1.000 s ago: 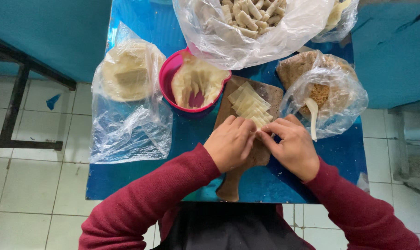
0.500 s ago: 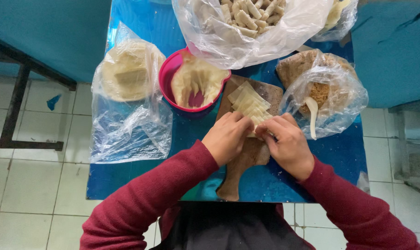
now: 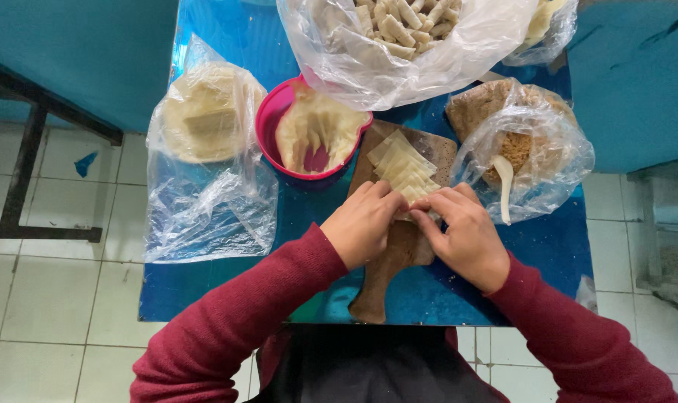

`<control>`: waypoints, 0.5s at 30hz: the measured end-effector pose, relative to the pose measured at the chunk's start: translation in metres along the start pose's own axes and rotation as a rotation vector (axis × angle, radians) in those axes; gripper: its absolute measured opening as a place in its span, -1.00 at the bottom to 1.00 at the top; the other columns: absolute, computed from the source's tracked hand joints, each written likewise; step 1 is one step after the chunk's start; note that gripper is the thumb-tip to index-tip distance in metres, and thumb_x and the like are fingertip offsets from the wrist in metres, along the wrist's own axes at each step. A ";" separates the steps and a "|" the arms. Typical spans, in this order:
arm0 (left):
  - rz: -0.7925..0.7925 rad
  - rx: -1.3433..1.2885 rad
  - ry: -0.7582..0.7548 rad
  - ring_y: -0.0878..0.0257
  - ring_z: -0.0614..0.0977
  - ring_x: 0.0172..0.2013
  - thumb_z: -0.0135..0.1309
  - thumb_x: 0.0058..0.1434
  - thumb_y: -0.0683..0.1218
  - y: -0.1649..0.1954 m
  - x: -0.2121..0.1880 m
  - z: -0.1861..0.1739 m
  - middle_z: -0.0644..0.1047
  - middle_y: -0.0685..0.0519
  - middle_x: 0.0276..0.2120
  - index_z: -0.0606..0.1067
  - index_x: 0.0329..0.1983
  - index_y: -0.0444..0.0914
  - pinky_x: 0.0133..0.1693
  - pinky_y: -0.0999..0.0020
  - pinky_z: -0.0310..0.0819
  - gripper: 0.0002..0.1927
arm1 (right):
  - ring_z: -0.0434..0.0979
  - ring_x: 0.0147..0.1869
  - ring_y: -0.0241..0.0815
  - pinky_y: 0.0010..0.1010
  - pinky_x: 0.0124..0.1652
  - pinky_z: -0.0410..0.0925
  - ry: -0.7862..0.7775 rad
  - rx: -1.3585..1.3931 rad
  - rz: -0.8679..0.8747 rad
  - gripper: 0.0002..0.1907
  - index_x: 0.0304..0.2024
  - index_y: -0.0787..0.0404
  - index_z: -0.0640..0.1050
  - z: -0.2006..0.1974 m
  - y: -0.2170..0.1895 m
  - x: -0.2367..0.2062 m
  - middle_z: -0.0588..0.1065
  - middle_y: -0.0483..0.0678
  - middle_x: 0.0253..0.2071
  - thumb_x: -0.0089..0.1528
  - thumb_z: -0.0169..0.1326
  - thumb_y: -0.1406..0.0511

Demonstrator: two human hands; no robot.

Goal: The person sits at a small blue table folding thin dough wrappers into triangles around a spoonful of brown filling taken from a plastic bag, pressing each filled pastry closed and stacking the finished pieces on a wooden board. A bag of rolled dough pieces and a bowl of dough sit nearby.

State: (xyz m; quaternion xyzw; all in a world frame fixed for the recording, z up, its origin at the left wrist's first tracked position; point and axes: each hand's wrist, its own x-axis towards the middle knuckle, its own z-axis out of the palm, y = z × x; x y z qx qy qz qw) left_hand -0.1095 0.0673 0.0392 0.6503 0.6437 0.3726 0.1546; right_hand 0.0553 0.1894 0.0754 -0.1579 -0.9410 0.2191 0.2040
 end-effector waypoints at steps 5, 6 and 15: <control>-0.027 0.013 -0.011 -0.13 0.49 -0.09 0.03 -0.01 -0.31 -0.001 0.000 0.002 0.47 -0.14 -0.18 0.47 -0.15 -0.31 0.00 0.07 0.41 -0.69 | 0.47 -0.14 0.07 -0.20 -0.11 0.35 -0.003 0.004 0.002 -0.82 -0.27 0.21 0.61 0.001 -0.001 -0.001 0.55 0.00 -0.26 0.08 0.29 0.34; -0.027 0.010 -0.003 -0.14 0.49 -0.09 0.02 0.00 -0.31 -0.001 0.000 0.002 0.47 -0.14 -0.18 0.47 -0.15 -0.31 0.00 0.07 0.41 -0.69 | 0.47 -0.14 0.06 -0.21 -0.11 0.34 -0.004 0.011 0.011 -0.84 -0.26 0.20 0.61 0.000 -0.001 0.000 0.55 -0.01 -0.26 0.12 0.29 0.34; -0.027 0.029 0.001 -0.13 0.49 -0.12 0.11 0.15 -0.19 0.003 0.001 0.001 0.48 -0.15 -0.20 0.46 -0.17 -0.32 -0.04 0.06 0.41 -0.81 | 0.46 -0.12 0.05 -0.21 -0.11 0.35 -0.051 0.012 0.028 -0.83 -0.23 0.20 0.63 -0.004 -0.001 0.000 0.55 -0.02 -0.24 0.11 0.25 0.36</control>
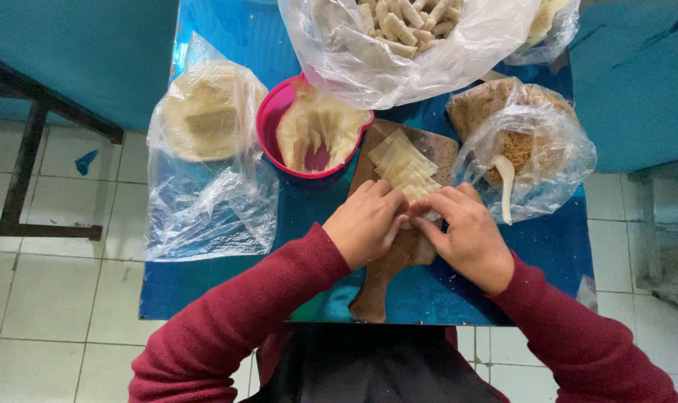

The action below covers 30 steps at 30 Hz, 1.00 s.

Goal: The person sits at a small blue table folding thin dough wrappers into triangles around a spoonful of brown filling taken from a plastic bag, pressing each filled pastry closed and stacking the finished pieces on a wooden board. A bag of rolled dough pieces and a bowl of dough sit nearby.

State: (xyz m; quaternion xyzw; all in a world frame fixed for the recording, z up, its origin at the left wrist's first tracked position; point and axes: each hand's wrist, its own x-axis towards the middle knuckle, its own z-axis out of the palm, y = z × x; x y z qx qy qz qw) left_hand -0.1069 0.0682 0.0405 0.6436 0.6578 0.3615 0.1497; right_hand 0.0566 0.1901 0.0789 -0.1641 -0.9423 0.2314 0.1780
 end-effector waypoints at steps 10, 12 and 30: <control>0.057 0.228 -0.064 -0.09 0.54 -0.13 0.12 0.09 -0.19 -0.001 0.006 0.009 0.50 -0.12 -0.21 0.43 -0.13 -0.29 -0.10 0.10 0.48 -0.73 | 0.45 -0.14 0.06 -0.21 -0.11 0.36 -0.069 -0.093 -0.074 -0.89 -0.25 0.20 0.63 -0.007 0.006 0.007 0.56 -0.05 -0.28 0.14 0.21 0.38; 0.072 0.225 -0.050 -0.09 0.55 -0.13 0.10 0.13 -0.20 -0.002 0.007 0.009 0.50 -0.11 -0.22 0.43 -0.11 -0.28 -0.12 0.09 0.48 -0.75 | 0.46 -0.13 0.07 -0.21 -0.10 0.36 -0.060 -0.084 -0.094 -0.89 -0.26 0.22 0.62 -0.009 0.005 0.009 0.55 -0.03 -0.28 0.14 0.19 0.39; -0.027 -0.064 0.052 -0.09 0.52 -0.12 0.07 0.08 -0.28 -0.015 0.021 0.001 0.51 -0.07 -0.25 0.53 -0.27 -0.22 -0.07 0.07 0.44 -0.83 | 0.49 -0.23 0.01 -0.25 -0.21 0.35 -0.151 0.136 0.229 -0.87 -0.36 0.18 0.63 0.001 0.029 0.028 0.56 -0.03 -0.37 0.07 0.30 0.30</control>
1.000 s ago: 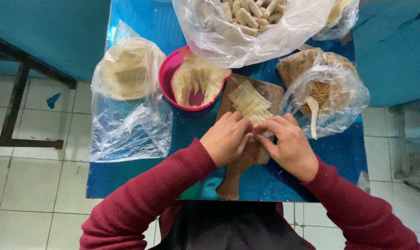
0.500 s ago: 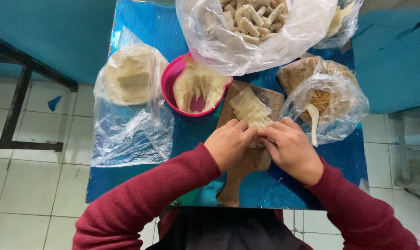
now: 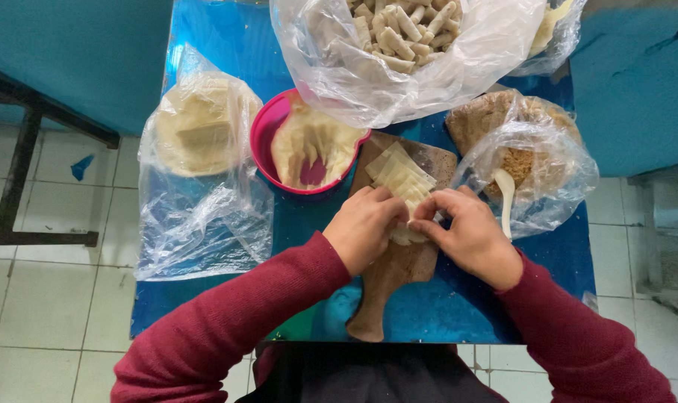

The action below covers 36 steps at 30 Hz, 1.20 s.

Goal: The person sits at a small blue table folding thin dough wrappers into triangles around a spoonful of brown filling taken from a plastic bag, pressing each filled pastry closed and stacking the finished pieces on a wooden board. A bag of rolled dough pieces and a bowl of dough sit nearby.

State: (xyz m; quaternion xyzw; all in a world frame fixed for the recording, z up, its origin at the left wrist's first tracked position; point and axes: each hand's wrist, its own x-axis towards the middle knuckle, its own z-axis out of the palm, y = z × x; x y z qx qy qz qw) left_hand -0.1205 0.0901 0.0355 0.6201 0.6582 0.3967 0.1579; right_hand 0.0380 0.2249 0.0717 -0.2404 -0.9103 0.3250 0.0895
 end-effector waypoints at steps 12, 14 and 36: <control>0.102 0.227 -0.100 -0.03 0.53 -0.15 0.04 0.14 -0.19 -0.001 -0.003 -0.002 0.50 -0.04 -0.26 0.47 -0.17 -0.24 -0.10 0.11 0.45 -0.82 | 0.46 -0.16 0.05 -0.19 -0.12 0.33 0.127 -0.188 -0.264 -0.90 -0.31 0.16 0.60 0.001 -0.016 -0.009 0.55 -0.06 -0.32 0.11 0.21 0.37; 0.154 0.244 -0.069 -0.03 0.53 -0.15 0.03 0.09 -0.21 -0.001 -0.004 -0.002 0.50 -0.04 -0.24 0.47 -0.15 -0.24 -0.09 0.12 0.45 -0.77 | 0.46 -0.15 0.05 -0.19 -0.12 0.33 0.148 -0.196 -0.266 -0.92 -0.31 0.16 0.60 0.002 -0.016 -0.009 0.54 -0.06 -0.32 0.13 0.21 0.37; 0.242 0.419 0.024 0.02 0.51 -0.18 0.03 0.10 -0.17 0.000 -0.001 -0.005 0.46 -0.05 -0.28 0.45 -0.24 -0.25 -0.09 0.19 0.43 -0.85 | 0.46 -0.14 0.01 -0.20 -0.12 0.28 0.195 -0.234 -0.257 -0.92 -0.31 0.14 0.63 0.005 -0.012 -0.007 0.54 -0.10 -0.32 0.13 0.23 0.33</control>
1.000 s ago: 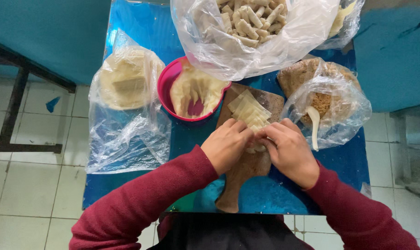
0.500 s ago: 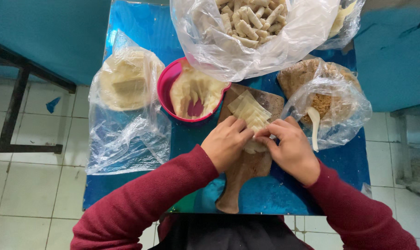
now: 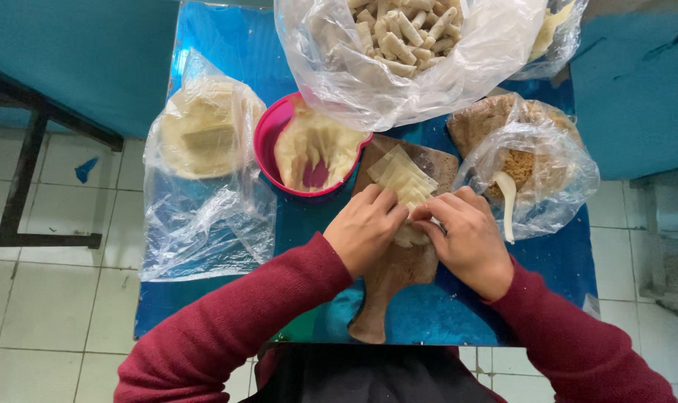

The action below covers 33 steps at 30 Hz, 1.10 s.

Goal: The person sits at a small blue table folding thin dough wrappers into triangles around a spoonful of brown filling taken from a plastic bag, pressing each filled pastry closed and stacking the finished pieces on a wooden board. A bag of rolled dough pieces and a bowl of dough sit nearby.

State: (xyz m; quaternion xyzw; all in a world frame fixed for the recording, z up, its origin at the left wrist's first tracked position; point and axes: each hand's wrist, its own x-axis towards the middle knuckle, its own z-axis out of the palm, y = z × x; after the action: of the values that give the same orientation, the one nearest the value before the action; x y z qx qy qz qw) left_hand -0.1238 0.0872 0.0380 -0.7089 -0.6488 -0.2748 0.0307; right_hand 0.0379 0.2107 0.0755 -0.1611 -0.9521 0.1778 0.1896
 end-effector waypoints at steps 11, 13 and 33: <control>0.038 0.069 0.027 0.04 0.49 -0.23 0.04 0.10 -0.13 0.002 -0.002 0.006 0.45 -0.02 -0.29 0.48 0.01 -0.26 -0.20 0.18 0.41 -0.62 | 0.46 -0.12 0.05 -0.21 -0.10 0.31 0.070 0.016 0.004 -0.93 -0.29 0.16 0.64 0.005 0.007 0.001 0.55 -0.06 -0.27 0.16 0.23 0.34; 0.023 0.075 0.010 0.05 0.50 -0.19 0.04 0.13 -0.13 0.001 -0.002 0.007 0.46 -0.02 -0.26 0.47 -0.04 -0.24 -0.16 0.19 0.43 -0.70 | 0.45 -0.13 0.05 -0.21 -0.10 0.32 0.059 0.056 0.036 -0.92 -0.28 0.17 0.63 0.005 0.008 0.002 0.55 -0.05 -0.27 0.17 0.24 0.33; -0.006 0.034 0.060 0.03 0.49 -0.12 0.05 0.16 -0.15 -0.008 0.002 0.006 0.47 -0.04 -0.19 0.48 -0.08 -0.27 -0.06 0.21 0.42 -0.75 | 0.45 -0.07 -0.04 -0.21 -0.02 0.28 0.156 -0.142 -0.066 -0.86 -0.16 0.14 0.64 0.009 0.002 0.001 0.56 -0.13 -0.19 0.21 0.18 0.37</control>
State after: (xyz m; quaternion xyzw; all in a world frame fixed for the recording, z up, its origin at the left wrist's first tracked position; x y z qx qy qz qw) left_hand -0.1291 0.0930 0.0311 -0.6979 -0.6542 -0.2850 0.0615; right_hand 0.0336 0.2105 0.0673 -0.1560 -0.9494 0.0907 0.2571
